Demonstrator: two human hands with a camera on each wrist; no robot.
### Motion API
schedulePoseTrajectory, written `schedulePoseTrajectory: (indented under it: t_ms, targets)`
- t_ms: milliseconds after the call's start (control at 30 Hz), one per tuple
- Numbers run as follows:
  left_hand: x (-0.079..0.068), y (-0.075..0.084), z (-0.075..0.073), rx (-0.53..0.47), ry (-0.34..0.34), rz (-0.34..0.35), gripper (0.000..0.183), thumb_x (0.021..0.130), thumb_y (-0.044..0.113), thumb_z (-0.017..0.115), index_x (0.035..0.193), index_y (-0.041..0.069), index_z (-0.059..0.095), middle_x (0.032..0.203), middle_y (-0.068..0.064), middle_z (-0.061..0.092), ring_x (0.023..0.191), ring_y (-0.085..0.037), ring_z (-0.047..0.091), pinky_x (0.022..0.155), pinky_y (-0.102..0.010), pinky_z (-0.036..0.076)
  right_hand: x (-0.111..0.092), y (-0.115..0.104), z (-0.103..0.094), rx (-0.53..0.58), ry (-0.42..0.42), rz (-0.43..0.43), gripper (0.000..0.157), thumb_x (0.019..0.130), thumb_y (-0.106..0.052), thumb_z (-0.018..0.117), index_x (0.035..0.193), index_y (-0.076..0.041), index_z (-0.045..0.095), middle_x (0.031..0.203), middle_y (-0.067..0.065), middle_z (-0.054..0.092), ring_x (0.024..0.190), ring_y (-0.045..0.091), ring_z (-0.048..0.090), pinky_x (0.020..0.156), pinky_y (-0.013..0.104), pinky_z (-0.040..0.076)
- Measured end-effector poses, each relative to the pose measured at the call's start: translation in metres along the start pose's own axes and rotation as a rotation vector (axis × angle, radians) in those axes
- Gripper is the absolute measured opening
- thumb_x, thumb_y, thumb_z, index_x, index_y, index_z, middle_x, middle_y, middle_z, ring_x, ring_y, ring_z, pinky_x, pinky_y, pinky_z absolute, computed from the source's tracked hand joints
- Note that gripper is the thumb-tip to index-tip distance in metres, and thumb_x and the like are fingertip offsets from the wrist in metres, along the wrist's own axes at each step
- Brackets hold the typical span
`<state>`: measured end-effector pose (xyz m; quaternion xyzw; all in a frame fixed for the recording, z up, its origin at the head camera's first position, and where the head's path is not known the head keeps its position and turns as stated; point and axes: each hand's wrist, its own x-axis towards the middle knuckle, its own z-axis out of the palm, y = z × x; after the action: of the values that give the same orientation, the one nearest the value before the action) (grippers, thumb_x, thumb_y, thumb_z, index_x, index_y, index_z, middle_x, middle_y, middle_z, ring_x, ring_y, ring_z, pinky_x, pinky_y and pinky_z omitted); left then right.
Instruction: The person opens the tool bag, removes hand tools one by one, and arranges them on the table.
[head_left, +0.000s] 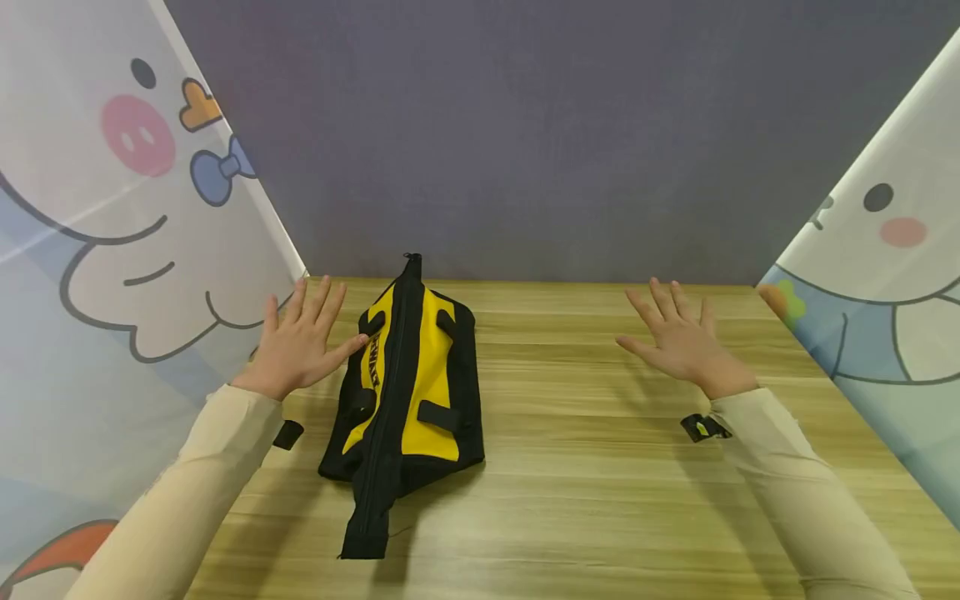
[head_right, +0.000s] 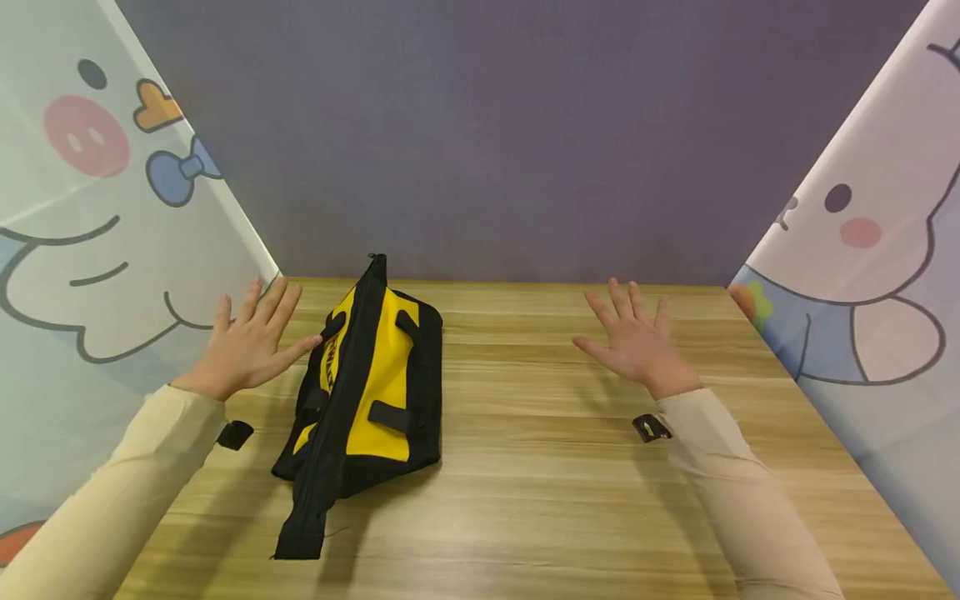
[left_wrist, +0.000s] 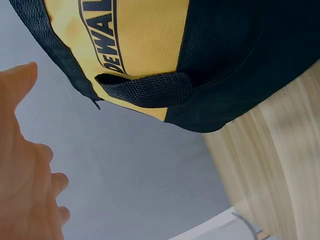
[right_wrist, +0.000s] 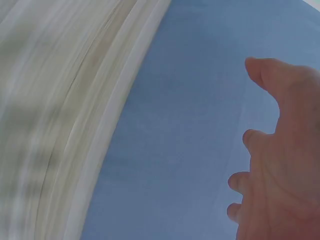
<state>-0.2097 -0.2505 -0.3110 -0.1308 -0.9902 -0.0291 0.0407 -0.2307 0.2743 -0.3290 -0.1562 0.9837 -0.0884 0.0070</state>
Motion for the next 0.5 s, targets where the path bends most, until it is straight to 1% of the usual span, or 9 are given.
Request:
schedulePoseTrajectory:
  t_ms: [133,267,433,500]
  targets:
    - [0.008,-0.001,-0.002,-0.022,-0.001,0.007,0.091,0.100,0.066,0.034,0.160,0.005,0.003,0.164,-0.020,-0.005,0.148,-0.045,-0.010,0.111,-0.071,-0.011,0.013,-0.011,0.000,-0.004,0.010,-0.040,0.083,0.101,-0.062,0.039,0.162,-0.020,0.003,0.164,0.019,-0.012,0.147,0.041,-0.018,0.106,0.074,-0.016]
    - [0.017,0.000,-0.004,-0.034,-0.015,0.017,0.091,0.100,0.065,0.034,0.160,0.005,0.000,0.164,-0.020,-0.003,0.148,-0.046,-0.008,0.112,-0.070,-0.009,0.026,-0.023,0.002,-0.014,0.027,-0.073,0.082,0.101,-0.062,0.039,0.162,-0.023,0.002,0.164,0.018,-0.010,0.148,0.041,-0.017,0.107,0.072,-0.017]
    - [0.034,0.002,-0.005,-0.059,-0.041,0.030,0.092,0.100,0.065,0.034,0.159,0.004,-0.001,0.164,-0.022,0.000,0.148,-0.046,-0.004,0.113,-0.068,-0.006,0.042,-0.043,0.007,-0.002,0.038,-0.118,0.080,0.101,-0.060,0.041,0.162,-0.023,0.005,0.165,0.016,-0.007,0.149,0.038,-0.014,0.110,0.069,-0.016]
    - [0.042,0.002,-0.005,-0.072,-0.038,0.038,0.091,0.101,0.064,0.035,0.159,0.003,0.002,0.164,-0.022,0.003,0.149,-0.046,-0.001,0.114,-0.069,-0.004,0.051,-0.051,0.009,0.010,0.044,-0.139,0.079,0.102,-0.058,0.043,0.162,-0.021,0.007,0.166,0.015,-0.006,0.150,0.037,-0.013,0.110,0.068,-0.017]
